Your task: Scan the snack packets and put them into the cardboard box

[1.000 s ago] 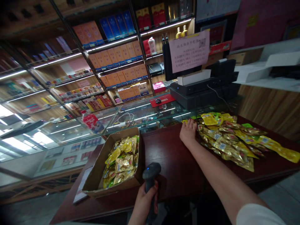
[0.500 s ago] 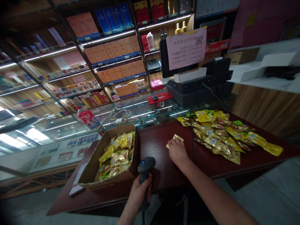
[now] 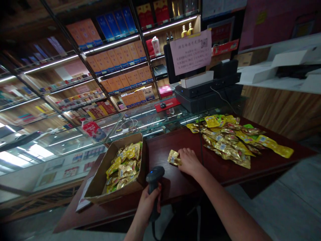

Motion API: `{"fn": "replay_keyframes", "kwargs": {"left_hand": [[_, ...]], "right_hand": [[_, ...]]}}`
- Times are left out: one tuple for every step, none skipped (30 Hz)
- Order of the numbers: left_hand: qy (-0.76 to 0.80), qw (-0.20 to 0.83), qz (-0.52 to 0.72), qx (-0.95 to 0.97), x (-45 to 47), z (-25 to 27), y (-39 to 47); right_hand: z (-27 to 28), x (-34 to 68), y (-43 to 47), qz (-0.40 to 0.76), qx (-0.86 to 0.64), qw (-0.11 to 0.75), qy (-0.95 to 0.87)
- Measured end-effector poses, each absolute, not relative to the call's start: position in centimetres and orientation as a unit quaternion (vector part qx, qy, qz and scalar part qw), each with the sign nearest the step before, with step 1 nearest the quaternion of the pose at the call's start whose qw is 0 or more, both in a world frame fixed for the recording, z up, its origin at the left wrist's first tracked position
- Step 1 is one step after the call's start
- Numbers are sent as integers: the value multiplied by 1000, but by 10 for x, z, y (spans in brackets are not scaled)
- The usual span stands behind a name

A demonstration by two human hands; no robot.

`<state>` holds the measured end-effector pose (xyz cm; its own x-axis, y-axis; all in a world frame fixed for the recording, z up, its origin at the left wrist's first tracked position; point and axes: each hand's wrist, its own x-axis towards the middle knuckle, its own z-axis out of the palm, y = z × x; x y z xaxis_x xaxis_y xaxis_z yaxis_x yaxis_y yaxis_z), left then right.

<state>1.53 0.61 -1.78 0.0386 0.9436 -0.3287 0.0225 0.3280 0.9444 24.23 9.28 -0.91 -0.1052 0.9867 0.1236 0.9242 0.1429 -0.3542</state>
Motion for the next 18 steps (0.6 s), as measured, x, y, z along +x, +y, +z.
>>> {"fn": "replay_keyframes", "kwargs": {"left_hand": [[574, 579, 397, 421, 15, -16, 6], [578, 576, 398, 420, 16, -15, 5], [579, 572, 400, 421, 16, -13, 5], [577, 570, 401, 426, 16, -10, 4], [571, 568, 402, 435, 16, -8, 3], [565, 565, 403, 447, 16, -5, 1], [558, 562, 402, 459, 17, -2, 1], [552, 561, 402, 468, 17, 1, 0], [548, 560, 401, 474, 17, 4, -1], [545, 562, 400, 476, 17, 7, -1], [543, 566, 400, 474, 18, 9, -1], [541, 570, 400, 471, 18, 12, -1], [539, 575, 400, 469, 18, 14, -1], [535, 580, 399, 467, 19, 16, 0], [532, 585, 398, 465, 19, 17, 0], [529, 589, 398, 463, 19, 19, 0], [526, 592, 399, 462, 19, 20, 0], [524, 594, 399, 461, 19, 21, 0]], "right_hand": [[-14, 236, 90, 122, -664, 191, -712], [-20, 230, 88, 146, -676, 217, -689], [-27, 224, 86, 160, -682, 241, -672], [-33, 220, 84, 160, -682, 263, -663], [-40, 216, 82, 148, -678, 283, -662], [-45, 214, 81, 131, -672, 302, -664], [-49, 213, 80, 115, -667, 318, -664], [-53, 213, 79, 106, -665, 329, -662], [-55, 214, 79, 102, -666, 337, -658], [-56, 215, 79, 100, -668, 342, -654], [-57, 215, 79, 99, -668, 343, -653], [-57, 216, 79, 97, -667, 344, -654], [-57, 216, 78, 94, -666, 343, -656], [-56, 215, 78, 90, -665, 342, -657], [-55, 215, 78, 86, -666, 340, -658], [-54, 215, 77, 84, -668, 338, -657], [-53, 215, 77, 83, -671, 336, -656], [-52, 214, 76, 83, -673, 334, -654]]}}
